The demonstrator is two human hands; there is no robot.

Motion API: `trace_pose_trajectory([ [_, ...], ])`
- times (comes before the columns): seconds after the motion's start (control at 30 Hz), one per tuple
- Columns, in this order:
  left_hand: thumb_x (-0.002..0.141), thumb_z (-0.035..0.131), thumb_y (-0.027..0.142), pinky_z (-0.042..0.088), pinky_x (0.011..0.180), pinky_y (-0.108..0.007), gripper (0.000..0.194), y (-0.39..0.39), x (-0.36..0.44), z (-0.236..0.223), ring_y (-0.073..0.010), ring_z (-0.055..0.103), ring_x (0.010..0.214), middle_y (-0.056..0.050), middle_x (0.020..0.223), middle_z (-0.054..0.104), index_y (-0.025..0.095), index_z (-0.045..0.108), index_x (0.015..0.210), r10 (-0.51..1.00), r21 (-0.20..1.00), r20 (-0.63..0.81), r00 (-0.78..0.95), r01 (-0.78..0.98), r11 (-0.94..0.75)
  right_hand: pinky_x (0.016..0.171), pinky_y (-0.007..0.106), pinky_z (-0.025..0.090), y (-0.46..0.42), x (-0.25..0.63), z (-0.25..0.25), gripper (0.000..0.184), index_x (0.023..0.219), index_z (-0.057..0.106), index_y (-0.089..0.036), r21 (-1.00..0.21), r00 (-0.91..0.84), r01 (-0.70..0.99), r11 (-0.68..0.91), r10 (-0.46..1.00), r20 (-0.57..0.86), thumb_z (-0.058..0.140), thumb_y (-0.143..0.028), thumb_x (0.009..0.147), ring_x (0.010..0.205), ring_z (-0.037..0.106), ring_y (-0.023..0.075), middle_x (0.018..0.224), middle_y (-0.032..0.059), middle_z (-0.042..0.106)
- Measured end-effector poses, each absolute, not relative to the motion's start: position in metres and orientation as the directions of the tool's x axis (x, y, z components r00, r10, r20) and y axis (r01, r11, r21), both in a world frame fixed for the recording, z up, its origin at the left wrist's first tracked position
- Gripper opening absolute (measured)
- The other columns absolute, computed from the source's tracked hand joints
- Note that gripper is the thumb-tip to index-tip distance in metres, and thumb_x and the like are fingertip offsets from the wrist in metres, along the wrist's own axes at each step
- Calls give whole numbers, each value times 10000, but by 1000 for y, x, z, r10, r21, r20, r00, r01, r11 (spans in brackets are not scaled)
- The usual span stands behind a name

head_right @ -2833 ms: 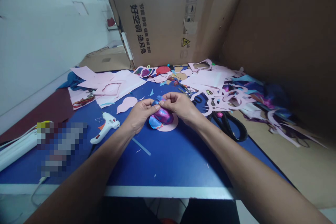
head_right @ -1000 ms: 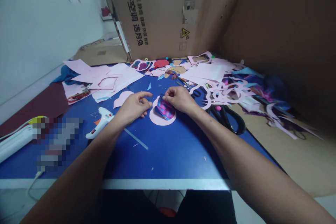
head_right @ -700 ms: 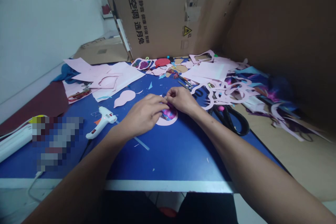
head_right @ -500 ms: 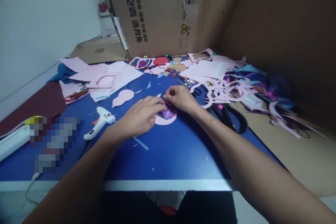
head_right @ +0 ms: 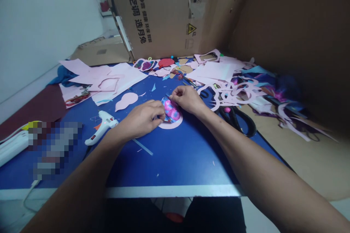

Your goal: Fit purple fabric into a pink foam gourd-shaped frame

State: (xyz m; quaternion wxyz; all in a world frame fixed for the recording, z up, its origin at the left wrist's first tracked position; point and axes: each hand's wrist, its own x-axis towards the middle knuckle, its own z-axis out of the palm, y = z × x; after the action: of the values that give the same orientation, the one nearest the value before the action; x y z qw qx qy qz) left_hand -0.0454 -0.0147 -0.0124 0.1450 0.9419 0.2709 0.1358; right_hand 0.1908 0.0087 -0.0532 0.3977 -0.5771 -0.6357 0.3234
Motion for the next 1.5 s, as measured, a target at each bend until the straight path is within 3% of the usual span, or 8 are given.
trace_pose_trajectory([
  [0.4,913,589,73,466,910,-386,201,-11,-48,-17,-254,636,997,-59,999,713,224,683,817,548,335,106,830,489,-805,650,336,439,7,182,-49,239,754,699,-219,-804,18,583,118,987,157,815,-393,869,606,601,176,668,22,719],
  [0.63,1009,566,121,498,948,-391,215,-16,-48,-9,-250,644,1042,-74,1071,719,206,736,908,564,248,17,825,543,-802,633,299,410,7,179,-46,176,755,718,-207,-754,32,652,78,991,129,785,-291,894,623,604,153,667,-9,713],
  [1.1,992,568,90,518,939,-386,204,-20,-45,-9,-249,656,1061,-73,1081,732,192,726,912,567,192,-17,824,559,-807,660,290,426,7,173,-50,110,877,813,-232,-652,60,758,28,992,112,832,-327,929,747,714,175,798,-3,812],
  [1.5,986,553,99,513,922,-369,211,-20,-44,-11,-246,651,1055,-76,1068,724,199,710,886,570,197,-23,821,563,-803,616,301,352,0,165,-43,114,1012,814,-266,-555,84,832,-12,991,106,814,-365,955,821,723,190,936,0,841],
])
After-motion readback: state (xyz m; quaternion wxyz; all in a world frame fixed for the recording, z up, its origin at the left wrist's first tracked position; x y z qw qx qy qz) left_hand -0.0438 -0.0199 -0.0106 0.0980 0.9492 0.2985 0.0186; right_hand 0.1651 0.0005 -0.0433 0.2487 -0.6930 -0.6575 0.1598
